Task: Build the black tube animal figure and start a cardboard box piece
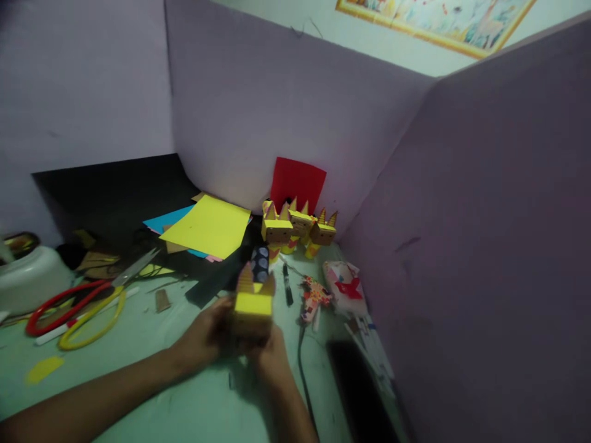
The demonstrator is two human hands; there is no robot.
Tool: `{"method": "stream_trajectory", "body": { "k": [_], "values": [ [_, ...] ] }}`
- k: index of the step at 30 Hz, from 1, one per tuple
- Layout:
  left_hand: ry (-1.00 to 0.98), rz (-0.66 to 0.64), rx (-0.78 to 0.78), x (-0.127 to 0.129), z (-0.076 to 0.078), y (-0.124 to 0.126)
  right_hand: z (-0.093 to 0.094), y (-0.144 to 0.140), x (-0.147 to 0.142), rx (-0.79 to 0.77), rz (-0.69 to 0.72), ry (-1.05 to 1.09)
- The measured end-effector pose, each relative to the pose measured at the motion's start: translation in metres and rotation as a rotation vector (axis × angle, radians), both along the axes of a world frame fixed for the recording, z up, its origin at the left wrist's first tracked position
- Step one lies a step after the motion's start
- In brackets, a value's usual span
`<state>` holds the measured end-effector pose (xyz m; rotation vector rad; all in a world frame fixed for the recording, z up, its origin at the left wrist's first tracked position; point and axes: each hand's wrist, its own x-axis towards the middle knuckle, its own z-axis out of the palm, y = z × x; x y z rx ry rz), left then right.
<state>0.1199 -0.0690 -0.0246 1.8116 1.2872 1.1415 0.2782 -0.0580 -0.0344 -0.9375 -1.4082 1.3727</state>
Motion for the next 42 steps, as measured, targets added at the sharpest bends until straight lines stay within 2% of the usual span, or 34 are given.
{"method": "stream_trajectory", "body": {
  "k": [4, 7, 9, 11, 15, 16, 18, 20, 22, 25, 27, 30, 34, 38, 42],
  "values": [
    [0.146, 0.01, 0.01, -0.002, 0.0, -0.003, -0.001, -0.003, 0.004, 0.05, -0.078, -0.133],
    [0.193, 0.008, 0.011, -0.003, -0.001, -0.006, 0.0, -0.009, -0.007, 0.084, -0.282, -0.307],
    [0.176, 0.004, 0.028, -0.004, -0.002, -0.007, -0.001, -0.013, -0.018, 0.107, -0.41, -0.354],
    [0.137, 0.025, 0.056, -0.005, -0.003, -0.006, -0.001, -0.015, -0.023, 0.117, -0.476, -0.367],
    [0.038, 0.17, 0.203, -0.017, 0.004, 0.004, 0.011, -0.008, -0.002, 0.097, -0.55, -0.304],
    [0.011, 0.233, 0.23, -0.023, 0.008, 0.008, 0.017, -0.004, 0.008, 0.092, -0.538, -0.236],
    [-0.047, 0.356, 0.219, -0.039, 0.018, 0.018, 0.031, 0.005, 0.027, 0.074, -0.42, -0.045],
    [-0.125, 0.385, 0.127, -0.056, 0.029, 0.027, 0.044, 0.013, 0.041, 0.034, -0.247, 0.099],
    [-0.229, 0.326, 0.041, -0.072, 0.037, 0.034, 0.051, 0.022, 0.044, 0.0, -0.091, 0.169],
    [-0.357, 0.129, -0.055, -0.085, 0.041, 0.039, 0.049, 0.033, 0.036, -0.029, 0.046, 0.185],
    [-0.364, 0.019, -0.136, -0.086, 0.038, 0.041, 0.042, 0.039, 0.026, -0.041, 0.114, 0.182],
    [-0.311, 0.023, -0.209, -0.081, 0.026, 0.044, 0.03, 0.044, 0.016, -0.045, 0.205, 0.179],
    [-0.3, 0.091, -0.218, -0.077, 0.015, 0.05, 0.018, 0.046, 0.012, -0.014, 0.132, 0.167],
    [-0.352, 0.113, -0.247, -0.075, 0.017, 0.05, 0.011, 0.049, 0.011, 0.016, 0.004, 0.092],
    [-0.405, 0.121, -0.308, -0.073, 0.019, 0.047, 0.011, 0.049, 0.011, 0.048, -0.089, 0.062]
  ]
}}
